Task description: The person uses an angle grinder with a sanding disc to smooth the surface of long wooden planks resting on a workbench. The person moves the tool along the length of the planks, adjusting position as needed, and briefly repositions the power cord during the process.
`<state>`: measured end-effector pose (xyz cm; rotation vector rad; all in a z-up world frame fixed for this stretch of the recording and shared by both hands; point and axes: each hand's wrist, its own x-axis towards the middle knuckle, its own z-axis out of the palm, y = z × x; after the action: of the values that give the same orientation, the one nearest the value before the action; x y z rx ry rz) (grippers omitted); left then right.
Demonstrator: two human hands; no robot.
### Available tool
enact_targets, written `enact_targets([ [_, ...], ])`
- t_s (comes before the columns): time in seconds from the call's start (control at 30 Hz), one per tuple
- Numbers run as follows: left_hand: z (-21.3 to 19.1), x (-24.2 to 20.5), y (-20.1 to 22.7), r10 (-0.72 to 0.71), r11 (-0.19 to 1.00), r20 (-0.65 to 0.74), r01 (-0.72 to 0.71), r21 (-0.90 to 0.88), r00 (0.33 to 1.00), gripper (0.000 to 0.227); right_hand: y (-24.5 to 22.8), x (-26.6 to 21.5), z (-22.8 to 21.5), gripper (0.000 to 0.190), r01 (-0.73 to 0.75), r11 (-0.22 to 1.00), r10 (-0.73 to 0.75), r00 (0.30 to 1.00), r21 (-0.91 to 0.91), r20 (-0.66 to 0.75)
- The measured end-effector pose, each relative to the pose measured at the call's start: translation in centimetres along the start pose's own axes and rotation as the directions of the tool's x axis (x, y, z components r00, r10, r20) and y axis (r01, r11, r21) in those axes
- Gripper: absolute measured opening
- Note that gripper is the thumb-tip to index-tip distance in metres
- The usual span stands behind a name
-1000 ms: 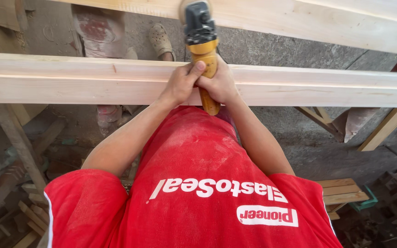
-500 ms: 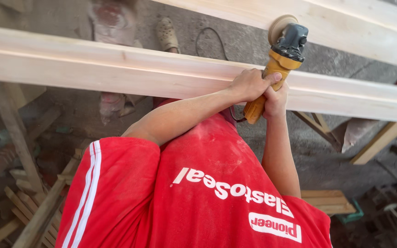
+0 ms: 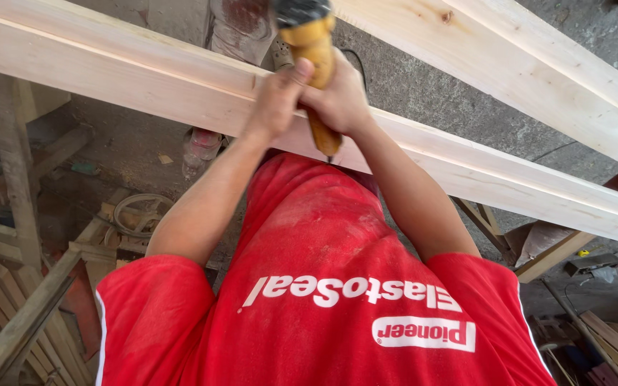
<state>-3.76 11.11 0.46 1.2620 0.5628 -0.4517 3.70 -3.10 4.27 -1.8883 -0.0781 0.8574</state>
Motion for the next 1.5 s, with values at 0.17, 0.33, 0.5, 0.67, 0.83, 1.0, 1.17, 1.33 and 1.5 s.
enact_targets([
  [0.17, -4.6, 0.6, 3.0, 0.077, 0.989, -0.028, -0.08, -0.121, 0.997, 0.074, -2.7, 4.2, 2.3, 0.056, 0.038, 0.989, -0.031, 0.998, -0.144, 0.051],
  [0.33, -1.4, 2.7, 2.3, 0.136, 0.973, -0.008, -0.135, -0.187, 0.991, 0.077, -2.6, 3.2, -0.4, 0.051, -0.002, 1.0, 0.003, 0.999, -0.023, 0.043],
  [0.5, 6.0, 3.5, 0.0, 0.049, 0.994, 0.071, -0.056, 0.095, 0.996, 0.083, 0.8, -1.2, -5.6, 0.039, -0.111, 0.994, 0.112, 0.993, 0.026, -0.043],
  [0.67, 9.0, 3.1, 0.6, 0.031, 0.973, 0.05, -0.042, 0.226, 0.998, 0.083, 2.1, -3.0, -6.8, 0.038, -0.116, 0.975, 0.128, 0.99, 0.192, -0.052],
  [0.83, 1.9, 1.8, 1.4, -0.024, 0.986, 0.049, 0.016, 0.165, 0.998, 0.085, -0.7, 0.3, -2.4, 0.044, -0.035, 0.999, 0.034, 0.998, 0.029, 0.044],
  [1.0, -3.0, 1.2, 2.2, 0.087, 0.954, 0.014, -0.079, -0.288, 0.996, 0.077, -3.7, 3.1, 1.2, 0.049, -0.063, 0.998, 0.064, 0.995, -0.02, 0.082],
  [1.17, 0.9, 2.1, 1.7, 0.083, 0.996, 0.003, -0.083, -0.029, 0.997, 0.082, -3.0, 1.3, -1.8, 0.046, -0.106, 0.994, 0.105, 0.992, 0.006, 0.077],
  [1.33, 7.4, 2.2, -0.3, 0.036, 0.993, 0.03, -0.039, 0.115, 0.999, 0.084, 0.7, -2.2, -5.9, 0.042, -0.085, 0.994, 0.084, 0.996, -0.073, -0.006],
  [1.5, 8.1, 0.7, -0.9, 0.053, 0.986, 0.005, -0.053, 0.159, 0.999, 0.086, 2.5, -3.8, -5.0, 0.045, -0.05, 0.994, 0.051, 0.999, 0.101, -0.006],
])
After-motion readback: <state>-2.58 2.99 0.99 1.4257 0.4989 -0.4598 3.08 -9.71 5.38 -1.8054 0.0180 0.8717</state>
